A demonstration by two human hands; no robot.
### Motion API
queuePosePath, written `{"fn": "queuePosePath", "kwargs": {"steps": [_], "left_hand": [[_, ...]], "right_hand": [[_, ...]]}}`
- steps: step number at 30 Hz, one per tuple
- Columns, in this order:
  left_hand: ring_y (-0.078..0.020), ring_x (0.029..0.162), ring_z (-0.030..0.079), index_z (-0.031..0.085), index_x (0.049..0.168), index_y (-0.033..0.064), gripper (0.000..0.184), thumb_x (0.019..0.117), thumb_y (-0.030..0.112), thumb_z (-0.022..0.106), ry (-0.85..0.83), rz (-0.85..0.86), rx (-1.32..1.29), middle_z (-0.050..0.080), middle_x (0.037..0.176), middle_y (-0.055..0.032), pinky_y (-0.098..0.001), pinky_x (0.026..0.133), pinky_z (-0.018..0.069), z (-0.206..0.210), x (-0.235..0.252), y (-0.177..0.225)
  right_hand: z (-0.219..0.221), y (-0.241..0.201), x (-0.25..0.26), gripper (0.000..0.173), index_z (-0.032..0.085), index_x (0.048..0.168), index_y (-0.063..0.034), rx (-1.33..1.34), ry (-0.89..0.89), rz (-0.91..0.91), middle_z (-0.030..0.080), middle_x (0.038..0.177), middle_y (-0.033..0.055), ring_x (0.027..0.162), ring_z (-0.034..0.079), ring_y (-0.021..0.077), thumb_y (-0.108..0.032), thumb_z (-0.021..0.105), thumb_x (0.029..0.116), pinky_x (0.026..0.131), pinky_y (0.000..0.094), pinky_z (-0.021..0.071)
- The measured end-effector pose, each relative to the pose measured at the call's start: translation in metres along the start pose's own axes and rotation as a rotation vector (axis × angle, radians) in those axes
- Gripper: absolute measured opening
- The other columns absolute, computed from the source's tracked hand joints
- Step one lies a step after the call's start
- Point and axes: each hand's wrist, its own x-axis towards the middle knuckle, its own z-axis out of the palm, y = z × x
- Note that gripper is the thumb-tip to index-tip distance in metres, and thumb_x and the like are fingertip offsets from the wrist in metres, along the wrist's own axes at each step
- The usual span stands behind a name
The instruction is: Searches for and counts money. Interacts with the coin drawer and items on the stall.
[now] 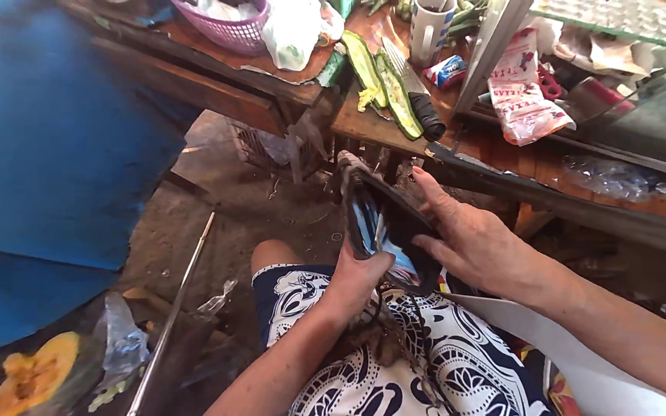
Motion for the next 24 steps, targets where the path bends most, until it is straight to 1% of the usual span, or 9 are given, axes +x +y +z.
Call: {"fn": "queuePosePath", "kwargs": {"steps": [2, 3, 5, 8, 10, 12, 17, 20, 24], "left_hand": [[-0.0096, 0.075, 0.070, 0.048, 0.121, 0.0049, 0.044, 0.0809, 0.000, 0.065, 0.021, -0.026, -0.017, 0.069, 0.090, -0.0035, -0.0248, 0.064, 0.0600, 0.003, 0.002, 0.002], [-0.0098, 0.073, 0.069, 0.048, 0.121, 0.0050, 0.043, 0.0820, 0.001, 0.066, 0.021, -0.020, -0.031, 0.069, 0.088, -0.0036, -0.0246, 0.063, 0.0592, 0.003, 0.003, 0.002], [-0.0105, 0.075, 0.070, 0.048, 0.124, 0.0057, 0.045, 0.0849, 0.005, 0.069, -0.009, 0.006, -0.057, 0.070, 0.089, -0.0035, -0.0256, 0.066, 0.0602, 0.001, 0.005, 0.000], [-0.0119, 0.074, 0.070, 0.042, 0.134, 0.0064, 0.059, 0.0856, 0.010, 0.075, -0.030, 0.008, -0.083, 0.070, 0.090, -0.0061, -0.0257, 0.064, 0.0591, 0.000, 0.007, -0.003], [-0.0123, 0.077, 0.068, 0.026, 0.152, 0.0109, 0.086, 0.0831, 0.015, 0.078, -0.083, 0.018, -0.096, 0.068, 0.099, -0.0070, -0.0252, 0.064, 0.0577, -0.004, 0.008, -0.006], [-0.0110, 0.078, 0.069, 0.014, 0.158, 0.0158, 0.104, 0.0791, 0.018, 0.081, -0.114, 0.015, -0.110, 0.068, 0.103, -0.0070, -0.0229, 0.062, 0.0571, -0.007, 0.008, -0.005], [-0.0063, 0.074, 0.065, -0.003, 0.161, 0.0182, 0.118, 0.0760, 0.013, 0.079, -0.249, 0.011, -0.118, 0.064, 0.113, -0.0056, -0.0192, 0.059, 0.0542, -0.014, 0.007, -0.003], [-0.0054, 0.070, 0.063, -0.010, 0.161, 0.0194, 0.122, 0.0743, 0.007, 0.076, -0.298, 0.012, -0.122, 0.061, 0.117, -0.0071, -0.0177, 0.055, 0.0513, -0.012, 0.008, -0.004], [-0.0104, 0.093, 0.070, -0.008, 0.160, 0.0202, 0.121, 0.0725, 0.006, 0.074, -0.322, -0.001, -0.102, 0.061, 0.124, -0.0066, -0.0246, 0.072, 0.0597, -0.010, 0.008, -0.005]], "right_hand": [[-0.006, -0.008, -0.001, 0.059, 0.044, 0.151, 0.0001, 0.005, 0.102, -0.146, 0.065, 0.130, 0.0166, 0.116, 0.065, 0.0243, -0.022, 0.063, 0.0996, 0.098, 0.0393, 0.0551], [-0.009, -0.014, -0.002, 0.049, 0.051, 0.144, 0.0020, 0.021, 0.133, -0.217, 0.064, 0.133, 0.0189, 0.119, 0.064, 0.0256, -0.019, 0.061, 0.1008, 0.100, 0.0388, 0.0542], [-0.010, -0.024, -0.006, 0.031, 0.066, 0.128, 0.0011, 0.061, 0.101, -0.282, 0.070, 0.120, 0.0162, 0.106, 0.069, 0.0213, -0.014, 0.058, 0.1024, 0.091, 0.0330, 0.0576], [-0.002, -0.024, -0.009, 0.026, 0.069, 0.118, -0.0027, 0.009, -0.113, -0.183, 0.073, 0.107, 0.0122, 0.092, 0.073, 0.0206, -0.016, 0.052, 0.1032, 0.079, 0.0323, 0.0598], [0.002, -0.018, -0.007, 0.029, 0.068, 0.120, -0.0031, -0.002, -0.214, -0.055, 0.072, 0.104, 0.0126, 0.087, 0.073, 0.0234, -0.019, 0.051, 0.1030, 0.075, 0.0381, 0.0606], [0.000, -0.013, -0.005, 0.035, 0.065, 0.127, -0.0052, 0.073, -0.291, 0.066, 0.072, 0.104, 0.0105, 0.088, 0.071, 0.0212, -0.026, 0.049, 0.1044, 0.077, 0.0396, 0.0591], [-0.005, -0.013, 0.003, 0.057, 0.049, 0.147, -0.0064, 0.091, -0.467, 0.240, 0.071, 0.107, 0.0119, 0.096, 0.070, 0.0258, -0.042, 0.053, 0.1027, 0.084, 0.0485, 0.0562], [-0.003, -0.014, 0.005, 0.065, 0.045, 0.149, -0.0063, 0.053, -0.469, 0.267, 0.070, 0.101, 0.0126, 0.091, 0.069, 0.0286, -0.046, 0.059, 0.0999, 0.081, 0.0506, 0.0556], [0.005, -0.016, 0.005, 0.057, 0.043, 0.150, -0.0038, -0.025, -0.438, 0.231, 0.071, 0.102, 0.0154, 0.089, 0.070, 0.0315, -0.030, 0.057, 0.1020, 0.078, 0.0512, 0.0571]]}}
